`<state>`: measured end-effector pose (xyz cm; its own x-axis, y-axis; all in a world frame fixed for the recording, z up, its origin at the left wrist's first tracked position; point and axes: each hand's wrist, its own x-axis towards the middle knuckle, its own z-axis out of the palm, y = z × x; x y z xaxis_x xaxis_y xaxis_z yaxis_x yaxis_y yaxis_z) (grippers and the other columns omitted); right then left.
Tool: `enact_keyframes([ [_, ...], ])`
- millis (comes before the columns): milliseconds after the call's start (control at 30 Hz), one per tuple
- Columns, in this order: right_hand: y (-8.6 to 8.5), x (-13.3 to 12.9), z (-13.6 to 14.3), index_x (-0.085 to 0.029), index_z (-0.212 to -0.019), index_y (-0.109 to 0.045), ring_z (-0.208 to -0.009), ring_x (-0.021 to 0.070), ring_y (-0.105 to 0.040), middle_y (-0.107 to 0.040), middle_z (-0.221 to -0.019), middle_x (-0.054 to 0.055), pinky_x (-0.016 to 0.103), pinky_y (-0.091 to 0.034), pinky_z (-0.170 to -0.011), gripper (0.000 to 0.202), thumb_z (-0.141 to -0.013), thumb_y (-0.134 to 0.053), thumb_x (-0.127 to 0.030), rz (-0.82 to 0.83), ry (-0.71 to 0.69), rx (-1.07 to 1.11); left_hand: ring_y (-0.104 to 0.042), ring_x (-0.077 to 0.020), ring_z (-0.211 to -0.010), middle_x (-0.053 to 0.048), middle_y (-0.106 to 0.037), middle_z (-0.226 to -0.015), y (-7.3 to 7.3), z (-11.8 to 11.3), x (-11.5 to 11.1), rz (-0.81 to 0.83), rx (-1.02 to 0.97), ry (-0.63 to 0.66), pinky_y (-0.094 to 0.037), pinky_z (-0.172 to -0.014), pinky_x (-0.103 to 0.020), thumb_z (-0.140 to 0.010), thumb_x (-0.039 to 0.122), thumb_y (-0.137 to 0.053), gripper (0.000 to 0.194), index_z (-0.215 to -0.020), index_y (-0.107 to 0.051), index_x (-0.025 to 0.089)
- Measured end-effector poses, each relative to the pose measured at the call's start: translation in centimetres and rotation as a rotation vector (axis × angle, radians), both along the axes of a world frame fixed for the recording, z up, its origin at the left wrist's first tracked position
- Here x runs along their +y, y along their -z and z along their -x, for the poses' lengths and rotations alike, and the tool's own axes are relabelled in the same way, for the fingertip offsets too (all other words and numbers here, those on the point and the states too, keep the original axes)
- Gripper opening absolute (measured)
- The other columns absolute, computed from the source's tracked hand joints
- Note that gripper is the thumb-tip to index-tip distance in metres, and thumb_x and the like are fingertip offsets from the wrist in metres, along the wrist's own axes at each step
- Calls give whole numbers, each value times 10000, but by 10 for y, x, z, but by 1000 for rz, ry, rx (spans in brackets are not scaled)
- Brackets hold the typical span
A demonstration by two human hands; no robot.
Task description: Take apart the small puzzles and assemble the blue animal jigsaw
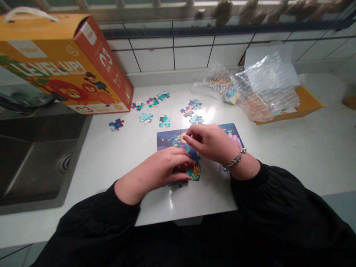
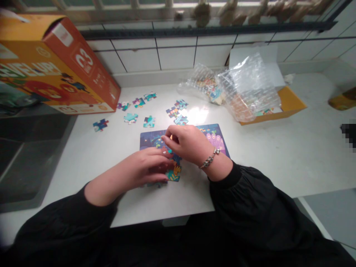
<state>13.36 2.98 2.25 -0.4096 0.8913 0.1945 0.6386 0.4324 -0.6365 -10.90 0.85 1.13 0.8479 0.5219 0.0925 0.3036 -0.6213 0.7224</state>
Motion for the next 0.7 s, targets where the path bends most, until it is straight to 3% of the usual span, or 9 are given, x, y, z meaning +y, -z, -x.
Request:
enact_keyframes([
  [100,1,0,0,-197,-898,-729,-653,137,-557,-679,-717,1,299,-375,-675,244,-1066,-674,-364,3,1,1,-732,-318,-1226,-136,-770,-1306,4,-2,0,-26,63,17,-575,-1079,-432,-1003,401,-845,344,-1291,-769,228],
  [333,1,0,0,-196,-904,-730,-651,139,-563,-672,-708,-3,300,-372,-676,238,-1069,-678,-359,12,-2,-13,-719,-299,-1023,-120,-752,-1103,4,-5,-2,-62,151,10,-578,-897,-405,-923,465,-920,382,-1110,-748,180],
  [700,6,1,0,-195,-912,-743,-658,136,-584,-693,-724,-6,291,-384,-672,213,-1062,-704,-342,-13,-9,-8,-705,-286,-957,-98,-731,-1068,5,-9,-8,-180,242,-31,-558,-827,-396,-868,565,-946,475,-1014,-685,197],
])
